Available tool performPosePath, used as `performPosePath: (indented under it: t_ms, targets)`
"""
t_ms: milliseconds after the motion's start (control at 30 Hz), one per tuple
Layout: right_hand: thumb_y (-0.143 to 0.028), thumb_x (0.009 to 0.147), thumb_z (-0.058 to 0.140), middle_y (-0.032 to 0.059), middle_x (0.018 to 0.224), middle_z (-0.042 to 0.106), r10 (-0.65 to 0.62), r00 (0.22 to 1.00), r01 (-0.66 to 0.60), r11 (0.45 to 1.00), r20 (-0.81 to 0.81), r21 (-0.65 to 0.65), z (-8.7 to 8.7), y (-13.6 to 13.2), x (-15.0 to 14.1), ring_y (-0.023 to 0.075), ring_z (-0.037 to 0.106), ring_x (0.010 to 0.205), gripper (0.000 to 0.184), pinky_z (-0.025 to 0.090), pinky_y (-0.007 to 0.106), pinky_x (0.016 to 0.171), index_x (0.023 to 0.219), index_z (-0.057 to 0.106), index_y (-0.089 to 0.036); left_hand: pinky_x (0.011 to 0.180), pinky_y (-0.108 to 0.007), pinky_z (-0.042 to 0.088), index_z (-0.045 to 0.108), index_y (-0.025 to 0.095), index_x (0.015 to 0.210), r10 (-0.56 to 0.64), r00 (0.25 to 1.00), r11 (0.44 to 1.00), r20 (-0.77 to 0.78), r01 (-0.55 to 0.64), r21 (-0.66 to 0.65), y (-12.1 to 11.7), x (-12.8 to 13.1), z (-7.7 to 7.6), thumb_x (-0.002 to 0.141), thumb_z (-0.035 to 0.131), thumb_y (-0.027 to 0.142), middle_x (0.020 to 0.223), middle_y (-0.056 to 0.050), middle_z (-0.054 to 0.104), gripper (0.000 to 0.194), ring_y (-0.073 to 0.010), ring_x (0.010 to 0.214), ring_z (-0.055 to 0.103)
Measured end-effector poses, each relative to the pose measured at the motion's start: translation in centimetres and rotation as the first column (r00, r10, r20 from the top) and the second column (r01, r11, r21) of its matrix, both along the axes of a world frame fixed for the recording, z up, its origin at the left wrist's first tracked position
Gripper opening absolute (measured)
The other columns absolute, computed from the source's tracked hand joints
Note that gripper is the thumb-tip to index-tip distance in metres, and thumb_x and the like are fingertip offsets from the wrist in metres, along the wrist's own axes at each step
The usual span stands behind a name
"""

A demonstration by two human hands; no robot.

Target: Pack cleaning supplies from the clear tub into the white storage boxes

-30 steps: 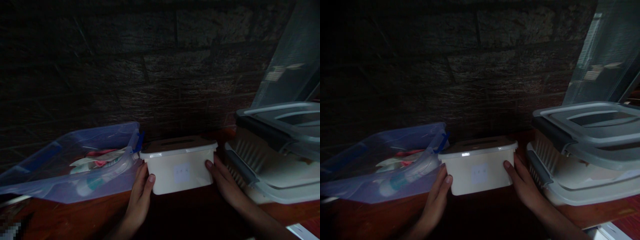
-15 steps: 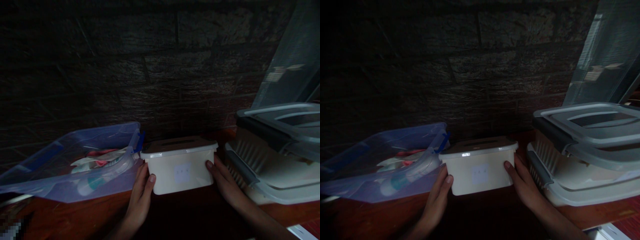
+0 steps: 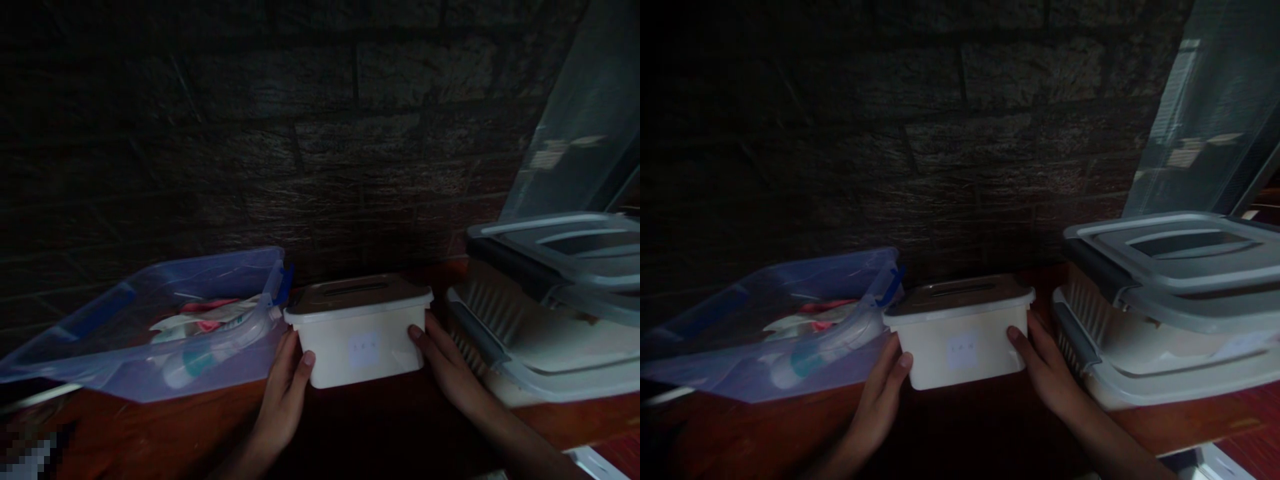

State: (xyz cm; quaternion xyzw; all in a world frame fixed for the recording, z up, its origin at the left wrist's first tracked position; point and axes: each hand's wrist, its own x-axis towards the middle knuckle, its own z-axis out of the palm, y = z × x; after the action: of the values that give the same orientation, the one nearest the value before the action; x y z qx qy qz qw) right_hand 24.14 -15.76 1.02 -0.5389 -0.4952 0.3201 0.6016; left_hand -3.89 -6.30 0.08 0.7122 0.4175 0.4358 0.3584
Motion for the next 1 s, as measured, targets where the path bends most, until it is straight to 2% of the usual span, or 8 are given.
performPosePath:
  t_ms: [200,367,500,600,733,867,1000]
  targets:
    - [-0.052,0.101,0.057,0.0045,0.155,0.056,0.017,1.000,-0.017,0.999,-0.006,-0.034,0.0,-0.7,0.2,0.0318,0.051,0.142,0.051,0.041,0.050,0.118,0.147,0.056,-0.033,0.127,-0.055,0.022,0.053,0.023,0.149,0.053,0.999,0.997,-0.011,-0.054,-0.058,-0.4,-0.8,-0.9,0.100,0.055,0.050,0.160,-0.013,0.048,0.056,-0.0331,0.154,0.035]
    - [-0.057,0.095,0.063,0.0040,0.156,0.054,-0.077,0.997,0.080,0.987,0.027,-0.138,-0.9,-1.8,0.8,0.0333,0.047,0.146,0.053,0.035,0.055,0.123,0.143,0.061,-0.035,0.127,-0.052,0.026,0.056,0.028,0.147,-0.049,0.999,0.997,-0.023,0.048,-0.055,-1.1,-1.4,0.4,0.099,0.058,0.048,0.156,-0.009,0.054,0.053,-0.0324,0.152,0.039]
    - [-0.060,0.092,0.066,0.0069,0.155,0.055,-0.107,0.992,0.120,0.967,0.068,-0.224,-1.5,-2.8,1.2,0.0349,0.045,0.148,0.059,0.028,0.059,0.125,0.142,0.061,-0.031,0.129,-0.052,0.019,0.055,0.026,0.149,-0.073,0.997,0.985,0.035,0.078,-0.154,-1.6,-2.0,1.2,0.098,0.056,0.052,0.160,-0.007,0.049,0.057,-0.0321,0.155,0.033]
    - [-0.057,0.093,0.065,0.0063,0.152,0.059,-0.044,0.993,0.064,0.981,0.114,-0.184,-1.2,-3.5,1.2,0.0334,0.048,0.145,0.058,0.029,0.056,0.125,0.144,0.060,-0.031,0.128,-0.055,0.018,0.051,0.023,0.153,-0.098,0.988,0.970,0.122,0.122,-0.211,-1.9,-2.5,0.9,0.098,0.052,0.052,0.163,-0.008,0.045,0.062,-0.0328,0.156,0.030]
    - [-0.050,0.097,0.064,0.0055,0.152,0.059,0.057,0.987,-0.039,0.993,0.152,-0.114,-0.5,-4.1,1.0,0.0312,0.051,0.142,0.057,0.032,0.053,0.124,0.150,0.054,-0.032,0.126,-0.056,0.025,0.047,0.024,0.155,-0.133,0.971,0.945,0.197,0.184,-0.270,-2.6,-3.1,0.9,0.096,0.054,0.048,0.164,-0.008,0.045,0.064,-0.0343,0.154,0.034]
    - [-0.045,0.098,0.064,0.0056,0.153,0.058,0.096,0.983,-0.083,0.993,0.159,-0.085,-0.4,-4.3,0.8,0.0310,0.052,0.141,0.057,0.034,0.053,0.123,0.152,0.052,-0.032,0.124,-0.054,0.032,0.049,0.025,0.155,-0.155,0.958,0.932,0.243,0.223,-0.287,-3.0,-3.2,1.2,0.096,0.055,0.044,0.162,-0.007,0.047,0.062,-0.0333,0.151,0.039]
    - [-0.042,0.099,0.064,0.0055,0.152,0.059,0.105,0.979,-0.093,0.993,0.176,-0.076,-0.8,-4.3,0.9,0.0296,0.054,0.139,0.052,0.036,0.050,0.122,0.149,0.055,-0.031,0.124,-0.052,0.032,0.051,0.026,0.152,-0.143,0.956,0.931,0.256,0.218,-0.293,-3.1,-3.4,1.0,0.096,0.057,0.041,0.161,-0.006,0.049,0.059,-0.0324,0.152,0.038]
